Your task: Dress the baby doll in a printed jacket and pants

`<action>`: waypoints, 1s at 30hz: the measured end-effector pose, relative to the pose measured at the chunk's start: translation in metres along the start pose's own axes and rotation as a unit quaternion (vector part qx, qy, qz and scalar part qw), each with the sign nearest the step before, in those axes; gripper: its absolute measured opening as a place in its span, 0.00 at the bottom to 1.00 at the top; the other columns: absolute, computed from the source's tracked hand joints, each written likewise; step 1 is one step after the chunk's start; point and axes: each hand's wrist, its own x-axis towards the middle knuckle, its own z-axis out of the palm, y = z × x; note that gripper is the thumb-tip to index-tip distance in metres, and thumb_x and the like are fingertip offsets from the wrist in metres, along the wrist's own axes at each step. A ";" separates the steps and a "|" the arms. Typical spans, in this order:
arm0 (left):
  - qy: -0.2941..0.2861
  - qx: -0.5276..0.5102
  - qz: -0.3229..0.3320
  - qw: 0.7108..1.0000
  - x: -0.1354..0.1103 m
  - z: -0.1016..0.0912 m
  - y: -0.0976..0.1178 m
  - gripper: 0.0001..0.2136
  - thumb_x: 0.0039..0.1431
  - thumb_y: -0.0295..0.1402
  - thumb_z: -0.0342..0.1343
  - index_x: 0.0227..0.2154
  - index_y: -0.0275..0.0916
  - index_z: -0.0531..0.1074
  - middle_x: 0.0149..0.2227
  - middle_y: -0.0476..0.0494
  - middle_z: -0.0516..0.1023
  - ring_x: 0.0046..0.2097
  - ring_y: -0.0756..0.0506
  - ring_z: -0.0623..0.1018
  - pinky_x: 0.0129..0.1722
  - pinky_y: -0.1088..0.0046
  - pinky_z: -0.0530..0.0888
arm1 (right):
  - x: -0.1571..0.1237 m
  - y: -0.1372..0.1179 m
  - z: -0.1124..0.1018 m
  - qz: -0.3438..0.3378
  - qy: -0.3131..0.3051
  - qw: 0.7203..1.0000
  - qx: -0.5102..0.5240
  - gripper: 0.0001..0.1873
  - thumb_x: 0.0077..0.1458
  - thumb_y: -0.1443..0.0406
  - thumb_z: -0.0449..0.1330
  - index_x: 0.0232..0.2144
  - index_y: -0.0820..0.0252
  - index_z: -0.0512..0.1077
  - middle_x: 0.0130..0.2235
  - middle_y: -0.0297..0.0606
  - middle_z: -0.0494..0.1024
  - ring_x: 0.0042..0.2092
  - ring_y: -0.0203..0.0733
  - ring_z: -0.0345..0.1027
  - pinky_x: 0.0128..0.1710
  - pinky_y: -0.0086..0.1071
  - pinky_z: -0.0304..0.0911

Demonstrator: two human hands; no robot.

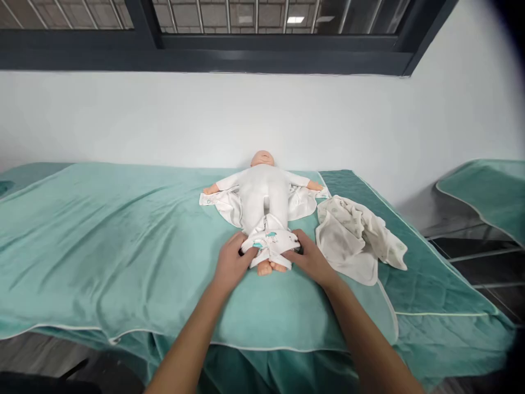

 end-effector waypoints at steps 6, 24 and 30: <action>-0.057 -0.035 0.007 0.998 -0.014 -0.011 -0.004 0.09 0.61 0.38 0.54 0.29 0.40 0.65 0.33 0.50 0.66 0.37 0.48 0.69 0.37 0.71 0.65 | -0.015 -0.007 0.005 -0.003 0.020 0.999 -0.034 0.19 0.54 0.57 0.64 0.44 0.57 0.65 0.39 0.34 0.71 0.41 0.43 0.65 0.42 0.35 0.61; -0.163 -0.003 -0.069 0.984 -0.045 -0.048 0.026 0.16 0.56 0.49 0.57 0.34 0.40 0.71 0.34 0.48 0.76 0.37 0.43 0.74 0.35 0.69 0.68 | -0.039 -0.053 0.015 -0.005 -0.043 0.992 -0.116 0.13 0.53 0.57 0.63 0.37 0.58 0.70 0.35 0.34 0.77 0.36 0.42 0.68 0.34 0.31 0.59; -0.336 -0.020 -0.059 0.940 -0.047 -0.109 0.065 0.12 0.54 0.42 0.59 0.38 0.42 0.76 0.39 0.49 0.79 0.39 0.43 0.75 0.36 0.72 0.69 | -0.050 -0.099 -0.004 -0.040 -0.151 0.983 -0.095 0.13 0.49 0.58 0.66 0.37 0.56 0.74 0.33 0.32 0.76 0.34 0.42 0.67 0.32 0.30 0.59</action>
